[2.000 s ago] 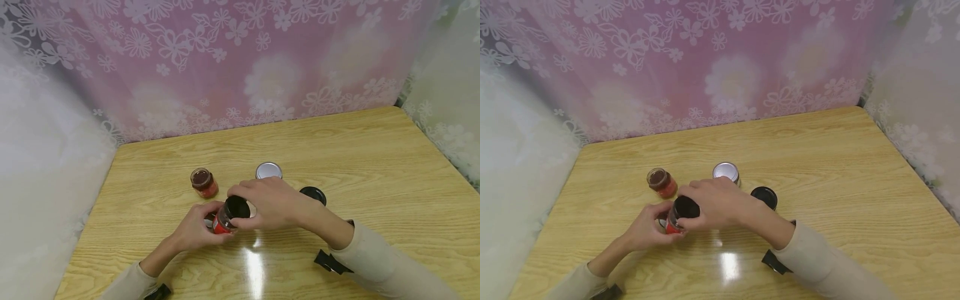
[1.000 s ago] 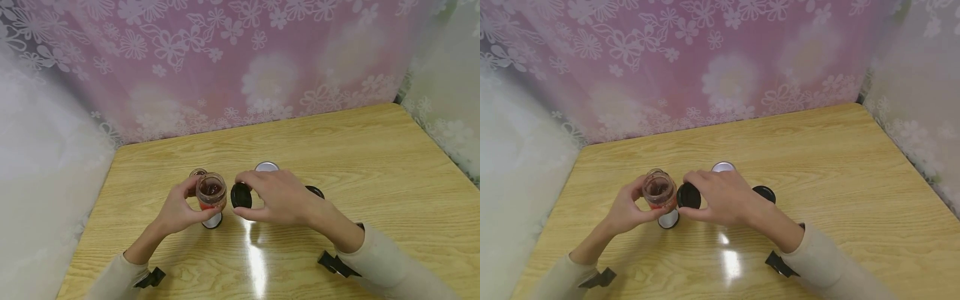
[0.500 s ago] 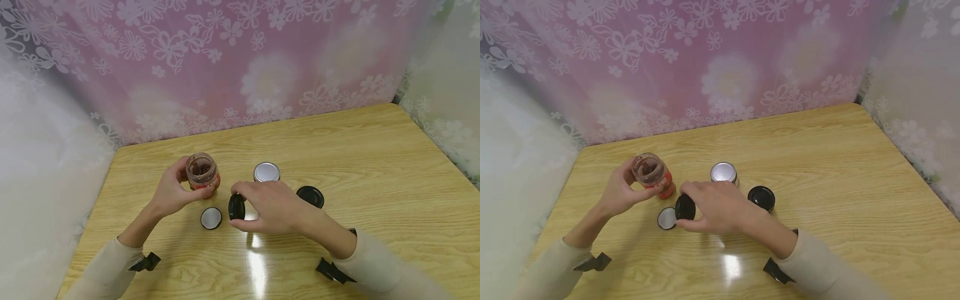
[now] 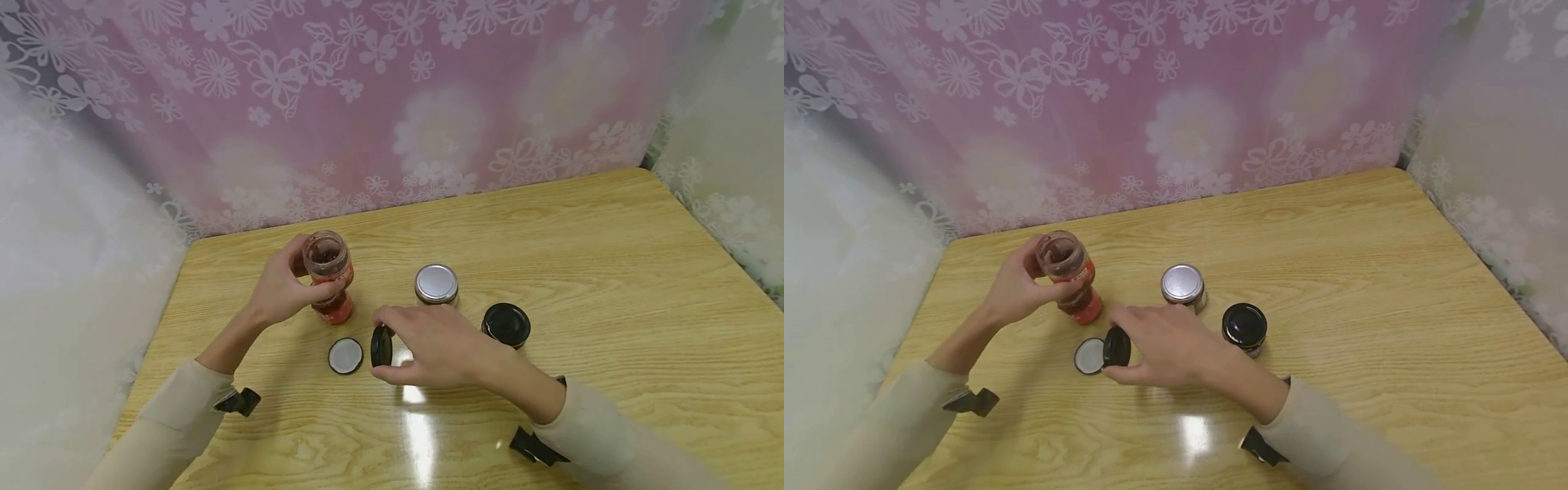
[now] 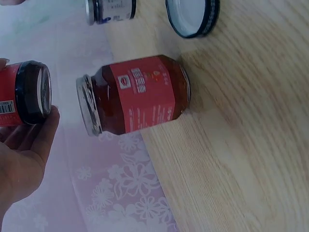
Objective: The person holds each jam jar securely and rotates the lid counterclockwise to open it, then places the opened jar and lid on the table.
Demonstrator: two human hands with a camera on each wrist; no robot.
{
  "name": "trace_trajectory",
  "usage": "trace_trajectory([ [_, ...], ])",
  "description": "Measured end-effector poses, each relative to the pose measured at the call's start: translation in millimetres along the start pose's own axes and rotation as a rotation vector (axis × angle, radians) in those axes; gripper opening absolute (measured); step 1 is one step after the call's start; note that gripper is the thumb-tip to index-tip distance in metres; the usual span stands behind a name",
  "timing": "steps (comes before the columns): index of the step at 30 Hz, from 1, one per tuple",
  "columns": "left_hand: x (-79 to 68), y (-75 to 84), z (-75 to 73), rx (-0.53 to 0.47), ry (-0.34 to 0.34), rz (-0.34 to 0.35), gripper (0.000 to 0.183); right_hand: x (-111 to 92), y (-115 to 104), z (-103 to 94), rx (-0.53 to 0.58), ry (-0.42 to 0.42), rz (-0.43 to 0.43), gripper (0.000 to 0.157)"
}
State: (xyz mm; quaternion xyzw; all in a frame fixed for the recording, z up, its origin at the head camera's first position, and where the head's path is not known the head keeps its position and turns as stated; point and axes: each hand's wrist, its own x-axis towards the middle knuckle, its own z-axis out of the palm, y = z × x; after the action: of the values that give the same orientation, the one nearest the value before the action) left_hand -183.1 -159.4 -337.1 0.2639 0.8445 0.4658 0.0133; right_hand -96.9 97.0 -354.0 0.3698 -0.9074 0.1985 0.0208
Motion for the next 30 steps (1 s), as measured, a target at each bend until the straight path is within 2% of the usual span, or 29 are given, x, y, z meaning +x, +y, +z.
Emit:
trace_trajectory([
  [5,11.4,-6.0,-1.7,0.041,0.017,-0.027,0.056,1.4,1.0,4.4,0.014,-0.016,0.02,0.05],
  [12,25.0,-14.5,-2.0,0.045,0.037,-0.017,0.053,3.3,2.6,8.8,0.03,-0.043,0.041,0.05],
  [17,34.4,-20.0,0.0,0.078,0.045,-0.042,0.052,5.0,3.3,11.4,0.023,-0.059,0.061,0.051],
  [30,52.9,-38.9,9.1,0.089,-0.047,-0.098,0.054,9.8,7.3,22.6,0.021,-0.079,0.072,0.052],
])
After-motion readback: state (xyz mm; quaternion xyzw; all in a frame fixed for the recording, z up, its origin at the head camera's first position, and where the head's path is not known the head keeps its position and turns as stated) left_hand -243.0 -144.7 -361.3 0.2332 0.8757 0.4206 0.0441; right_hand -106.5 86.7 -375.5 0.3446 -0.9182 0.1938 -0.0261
